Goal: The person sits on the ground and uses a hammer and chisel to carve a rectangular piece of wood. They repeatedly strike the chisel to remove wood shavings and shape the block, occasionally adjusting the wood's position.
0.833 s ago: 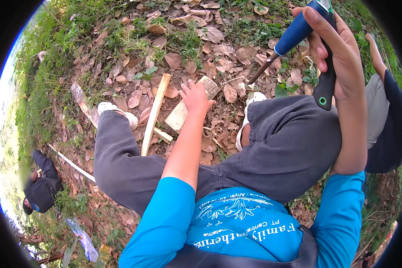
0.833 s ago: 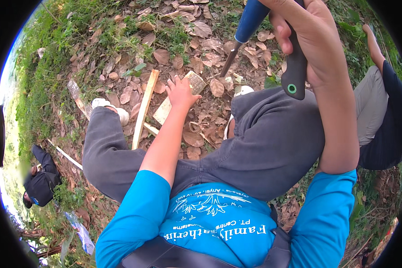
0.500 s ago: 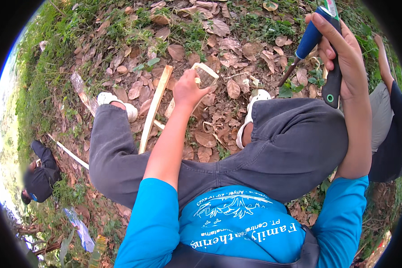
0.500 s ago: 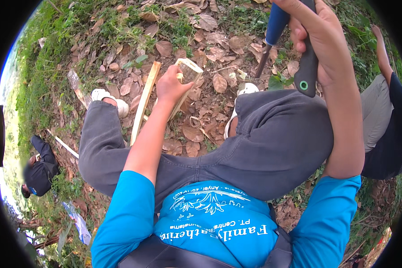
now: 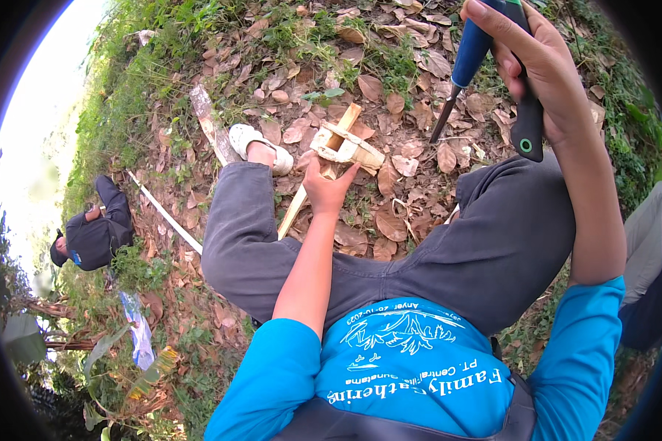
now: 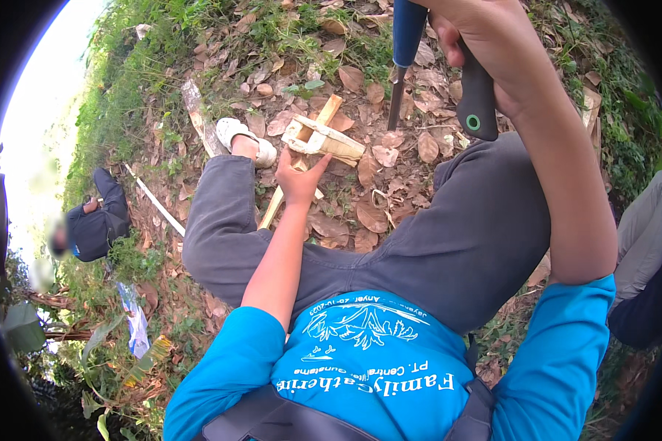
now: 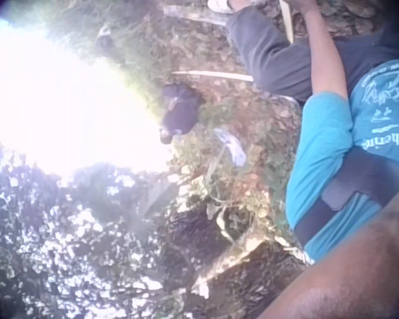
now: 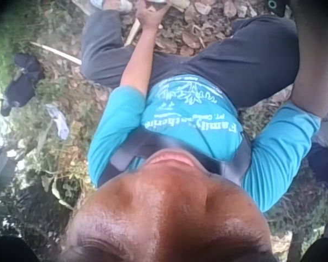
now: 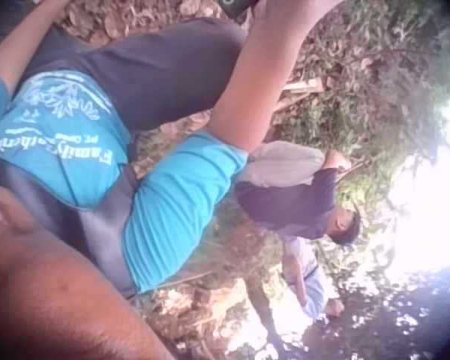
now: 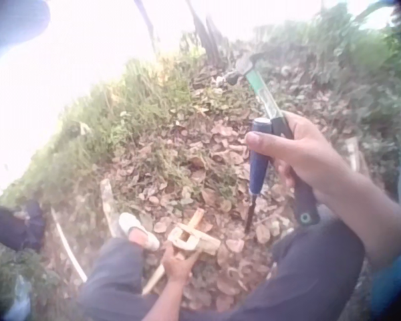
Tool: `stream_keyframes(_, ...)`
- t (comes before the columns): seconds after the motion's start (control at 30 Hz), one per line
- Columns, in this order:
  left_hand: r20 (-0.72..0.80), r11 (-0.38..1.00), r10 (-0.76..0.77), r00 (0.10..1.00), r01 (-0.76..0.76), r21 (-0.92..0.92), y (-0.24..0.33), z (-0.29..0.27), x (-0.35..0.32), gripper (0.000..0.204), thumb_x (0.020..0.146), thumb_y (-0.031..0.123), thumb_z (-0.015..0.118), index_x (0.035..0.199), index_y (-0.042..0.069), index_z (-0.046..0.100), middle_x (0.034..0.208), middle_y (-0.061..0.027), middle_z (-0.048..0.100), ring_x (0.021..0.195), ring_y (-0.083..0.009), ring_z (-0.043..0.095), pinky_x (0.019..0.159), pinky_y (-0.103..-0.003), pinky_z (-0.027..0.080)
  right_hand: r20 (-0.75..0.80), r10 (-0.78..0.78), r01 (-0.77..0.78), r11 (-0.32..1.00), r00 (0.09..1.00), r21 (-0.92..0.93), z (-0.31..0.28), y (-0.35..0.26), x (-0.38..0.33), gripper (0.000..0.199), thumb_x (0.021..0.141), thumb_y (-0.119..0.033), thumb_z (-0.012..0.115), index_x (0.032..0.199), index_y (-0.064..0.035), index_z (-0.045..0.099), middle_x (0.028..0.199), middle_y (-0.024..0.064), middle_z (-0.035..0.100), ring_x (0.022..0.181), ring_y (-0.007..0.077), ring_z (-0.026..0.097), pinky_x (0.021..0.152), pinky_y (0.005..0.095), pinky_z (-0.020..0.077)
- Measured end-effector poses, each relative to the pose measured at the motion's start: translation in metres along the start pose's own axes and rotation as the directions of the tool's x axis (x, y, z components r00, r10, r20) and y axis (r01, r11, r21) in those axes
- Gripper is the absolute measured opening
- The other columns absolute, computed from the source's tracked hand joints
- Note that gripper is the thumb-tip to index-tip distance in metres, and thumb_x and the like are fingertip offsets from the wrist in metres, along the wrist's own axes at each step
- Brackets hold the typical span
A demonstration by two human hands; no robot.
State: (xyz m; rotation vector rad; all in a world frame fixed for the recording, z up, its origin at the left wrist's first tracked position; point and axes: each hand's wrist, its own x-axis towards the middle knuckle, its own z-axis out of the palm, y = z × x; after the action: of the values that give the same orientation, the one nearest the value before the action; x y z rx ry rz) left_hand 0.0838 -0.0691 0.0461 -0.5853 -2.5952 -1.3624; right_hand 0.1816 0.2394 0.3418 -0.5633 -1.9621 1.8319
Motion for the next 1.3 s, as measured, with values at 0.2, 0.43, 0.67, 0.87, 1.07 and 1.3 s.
stream_keyframes(0.2, 0.102, 0.993, 0.028, 0.994, -0.016, -0.114, 0.005, -0.016, -0.006, 0.054, 0.077, 0.041, 0.088, 0.099, -0.002, 0.064, 0.119, -0.0219, 0.067, 0.109, -0.0354, 0.065, 0.092, -0.044, 0.050, 0.003, -0.088, 0.088, 0.993, 0.996, -0.083, -0.010, 0.028, -0.001, 0.042, 0.091, -0.039, 0.078, 0.106, -0.0024, 0.064, 0.060, -0.0082, 0.044, 0.045, -0.0025, 0.040, 0.040, 0.0141, 0.0309)
stream_keyframes(0.43, 0.105, 0.758, -0.350, 0.931, 0.347, -0.552, 0.010, -0.013, -0.039, 0.017, 0.100, 0.019, 0.055, 0.103, 0.002, 0.054, 0.107, -0.0105, 0.051, 0.099, -0.0219, 0.051, 0.093, -0.038, 0.044, -0.010, -0.027, 0.026, 0.996, 1.000, -0.088, -0.014, 0.029, 0.001, 0.040, 0.089, -0.039, 0.080, 0.102, -0.0055, 0.062, 0.061, -0.0073, 0.048, 0.044, -0.0013, 0.041, 0.040, 0.0149, 0.0326)
stream_keyframes(0.67, -0.040, 0.922, -0.104, 0.994, 0.081, -0.380, 0.022, -0.018, -0.032, 0.029, 0.104, 0.017, 0.047, 0.126, -0.002, 0.043, 0.121, -0.0143, 0.045, 0.109, -0.0242, 0.047, 0.102, -0.037, 0.038, -0.003, -0.041, 0.041, 0.991, 0.999, -0.127, -0.005, 0.025, -0.005, 0.040, 0.090, -0.039, 0.079, 0.103, -0.0048, 0.063, 0.061, -0.0070, 0.048, 0.044, -0.0008, 0.042, 0.040, 0.0155, 0.0323)
stream_keyframes(0.87, -0.071, 0.987, 0.156, 0.985, -0.158, -0.020, 0.042, -0.021, -0.019, 0.042, 0.094, 0.028, 0.072, 0.123, 0.002, 0.055, 0.119, -0.0154, 0.058, 0.112, -0.0349, 0.053, 0.101, -0.046, 0.041, 0.014, -0.049, 0.050, 0.990, 0.999, -0.133, -0.016, 0.024, -0.009, 0.046, 0.085, -0.044, 0.083, 0.097, -0.0058, 0.059, 0.060, -0.0063, 0.049, 0.045, -0.0006, 0.044, 0.041, 0.0144, 0.0355)
stream_keyframes(1.07, -0.048, 0.967, 0.234, 0.971, -0.227, 0.119, 0.050, -0.024, -0.015, 0.037, 0.088, 0.021, 0.077, 0.117, 0.002, 0.063, 0.116, -0.0160, 0.063, 0.114, -0.0356, 0.057, 0.102, -0.045, 0.043, -0.033, -0.047, 0.042, 0.989, 0.998, -0.141, -0.027, 0.028, -0.011, 0.045, 0.086, -0.043, 0.082, 0.096, -0.0057, 0.060, 0.059, -0.0067, 0.048, 0.044, -0.0008, 0.043, 0.041, 0.0140, 0.0360)
stream_keyframes(1.3, 0.068, 0.983, 0.130, 0.989, -0.138, 0.119, 0.054, -0.038, -0.005, 0.040, 0.082, 0.010, 0.073, 0.120, 0.003, 0.064, 0.114, -0.0168, 0.063, 0.114, -0.0375, 0.055, 0.102, -0.046, 0.042, -0.041, -0.045, 0.038, 0.986, 0.998, -0.164, -0.033, 0.028, -0.012, 0.045, 0.086, -0.043, 0.082, 0.097, -0.0056, 0.060, 0.059, -0.0071, 0.047, 0.044, -0.0014, 0.043, 0.040, 0.0139, 0.0363)
